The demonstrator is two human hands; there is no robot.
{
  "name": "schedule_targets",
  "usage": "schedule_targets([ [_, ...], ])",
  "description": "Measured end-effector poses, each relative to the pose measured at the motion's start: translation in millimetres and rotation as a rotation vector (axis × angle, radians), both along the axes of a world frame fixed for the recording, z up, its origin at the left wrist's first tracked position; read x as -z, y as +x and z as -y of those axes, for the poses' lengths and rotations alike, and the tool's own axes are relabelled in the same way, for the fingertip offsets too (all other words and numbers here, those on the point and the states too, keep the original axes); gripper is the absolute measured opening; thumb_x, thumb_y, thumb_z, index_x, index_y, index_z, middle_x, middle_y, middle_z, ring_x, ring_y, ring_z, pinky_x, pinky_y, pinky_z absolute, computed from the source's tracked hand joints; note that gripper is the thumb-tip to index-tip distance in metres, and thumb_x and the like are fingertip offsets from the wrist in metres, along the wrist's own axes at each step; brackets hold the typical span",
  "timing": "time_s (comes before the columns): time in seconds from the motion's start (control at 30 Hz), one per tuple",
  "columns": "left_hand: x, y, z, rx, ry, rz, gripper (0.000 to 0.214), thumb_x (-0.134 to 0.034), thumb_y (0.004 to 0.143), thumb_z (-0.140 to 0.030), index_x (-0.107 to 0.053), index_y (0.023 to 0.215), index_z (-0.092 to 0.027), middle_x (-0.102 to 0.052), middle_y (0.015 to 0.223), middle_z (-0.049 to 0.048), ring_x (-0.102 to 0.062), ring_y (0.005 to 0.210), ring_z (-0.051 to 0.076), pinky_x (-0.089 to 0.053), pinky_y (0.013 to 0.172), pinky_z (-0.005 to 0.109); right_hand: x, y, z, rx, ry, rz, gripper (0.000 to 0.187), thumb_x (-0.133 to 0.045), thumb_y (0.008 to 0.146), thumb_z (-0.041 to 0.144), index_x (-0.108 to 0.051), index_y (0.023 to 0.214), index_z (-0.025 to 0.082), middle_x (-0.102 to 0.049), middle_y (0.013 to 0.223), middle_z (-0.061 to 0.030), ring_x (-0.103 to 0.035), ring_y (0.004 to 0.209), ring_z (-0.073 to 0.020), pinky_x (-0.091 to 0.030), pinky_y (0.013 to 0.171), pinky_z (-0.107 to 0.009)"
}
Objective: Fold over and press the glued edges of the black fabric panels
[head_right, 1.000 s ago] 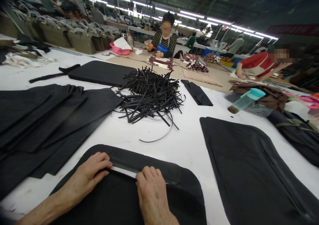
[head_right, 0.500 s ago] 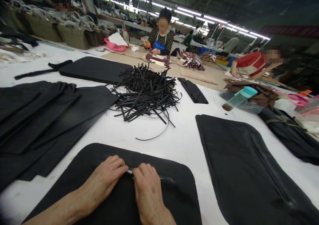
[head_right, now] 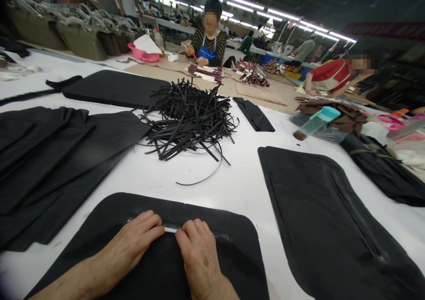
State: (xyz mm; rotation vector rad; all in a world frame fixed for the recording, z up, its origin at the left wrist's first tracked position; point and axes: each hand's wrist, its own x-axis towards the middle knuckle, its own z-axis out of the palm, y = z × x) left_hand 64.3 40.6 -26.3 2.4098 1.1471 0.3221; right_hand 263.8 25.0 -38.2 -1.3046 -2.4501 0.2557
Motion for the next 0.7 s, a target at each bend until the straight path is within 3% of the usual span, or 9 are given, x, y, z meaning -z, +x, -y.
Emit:
schedule_targets([
  [0.1,5.3,-3,1,0.067,0.130,-0.019,0.018,-0.048,0.083,-0.003,-0.056,0.091,-0.017,-0.056,0.090,0.0032,-0.048,0.081,0.019,-0.044,0.073,0.031,-1.3,4,0,-0.058,0.038,0.033,0.023,-0.036,0.095,0.017,-0.058,0.090,0.018,-0.053,0.080,-0.0040,-0.045,0.071,-0.0193,-0.035,0.063,-0.032],
  [0.27,16.5,-3,7,0.145,0.471,-0.060,0.026,-0.041,0.083,0.000,-0.055,0.102,-0.010,-0.058,0.094,0.0081,-0.050,0.082,0.020,-0.045,0.077,0.033,-4.1,8,0,-0.134,0.108,0.103,0.026,-0.034,0.094,0.012,-0.059,0.100,0.013,-0.056,0.080,-0.0058,-0.048,0.071,-0.0186,-0.040,0.063,-0.031],
  [0.5,25.8,11,15,0.181,0.481,-0.215,0.033,-0.044,0.083,-0.006,-0.051,0.115,-0.010,-0.061,0.100,0.0086,-0.053,0.093,0.023,-0.045,0.084,0.036,-8.3,5,2,-0.158,0.098,0.170,0.022,-0.041,0.091,0.010,-0.058,0.105,0.013,-0.057,0.085,-0.0066,-0.050,0.075,-0.0197,-0.044,0.067,-0.032],
  [0.7,24.0,-2,15,0.216,0.570,-0.198,0.036,-0.040,0.082,-0.001,-0.051,0.116,-0.008,-0.062,0.106,0.0096,-0.054,0.098,0.022,-0.043,0.089,0.033,-9.8,30,8,-0.207,0.077,0.253,0.028,-0.046,0.087,0.006,-0.054,0.113,0.008,-0.059,0.093,-0.0085,-0.051,0.080,-0.0216,-0.046,0.073,-0.034],
])
